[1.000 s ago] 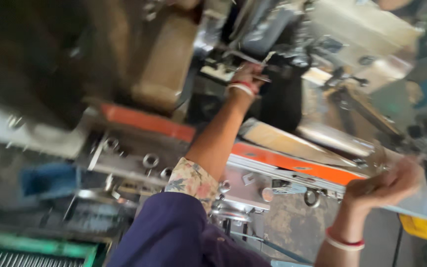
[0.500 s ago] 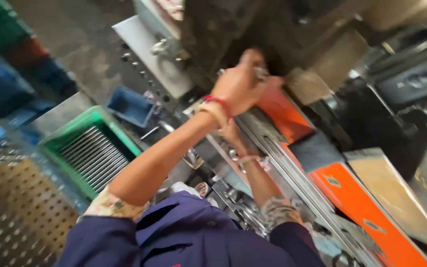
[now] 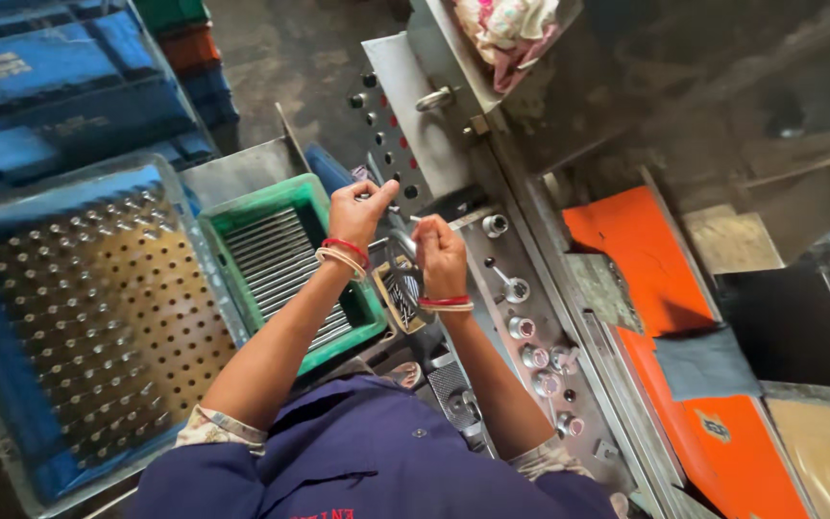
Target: The person repeatedly picks up metal rods from a green tray, inserts them into a metal forming machine, and pulls a lever to process them. The finished pieces are then placed into a blue crate with a perforated metal insert.
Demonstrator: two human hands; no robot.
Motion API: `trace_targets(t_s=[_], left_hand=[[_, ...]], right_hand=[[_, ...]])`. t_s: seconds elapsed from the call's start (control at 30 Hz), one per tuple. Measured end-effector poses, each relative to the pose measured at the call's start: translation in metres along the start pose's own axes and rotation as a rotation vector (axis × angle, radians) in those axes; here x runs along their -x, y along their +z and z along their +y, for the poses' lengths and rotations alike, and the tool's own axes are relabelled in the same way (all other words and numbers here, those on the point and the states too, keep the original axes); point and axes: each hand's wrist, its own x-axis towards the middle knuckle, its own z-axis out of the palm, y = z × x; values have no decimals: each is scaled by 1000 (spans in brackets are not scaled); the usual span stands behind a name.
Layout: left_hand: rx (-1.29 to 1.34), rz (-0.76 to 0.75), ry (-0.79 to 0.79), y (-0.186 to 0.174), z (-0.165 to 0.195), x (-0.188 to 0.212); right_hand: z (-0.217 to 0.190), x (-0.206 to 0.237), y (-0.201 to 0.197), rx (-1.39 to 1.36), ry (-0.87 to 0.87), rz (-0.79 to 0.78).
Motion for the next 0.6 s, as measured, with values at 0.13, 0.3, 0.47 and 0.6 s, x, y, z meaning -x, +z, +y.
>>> trace_targets(t_s=[0.13, 0.3, 0.47, 0.6], left_hand=[[-30, 75, 42, -21, 19, 11], [-169, 211, 306, -53, 26, 17], [-30, -293, -153, -109, 15, -3], [-48, -395, -449, -150, -4, 0]], right_hand=[[-15, -8, 38, -280, 98, -75], [-10, -4, 76, -406, 270, -63], [-4, 6, 92, 640, -518, -102], [4, 7, 92, 813, -755, -249]])
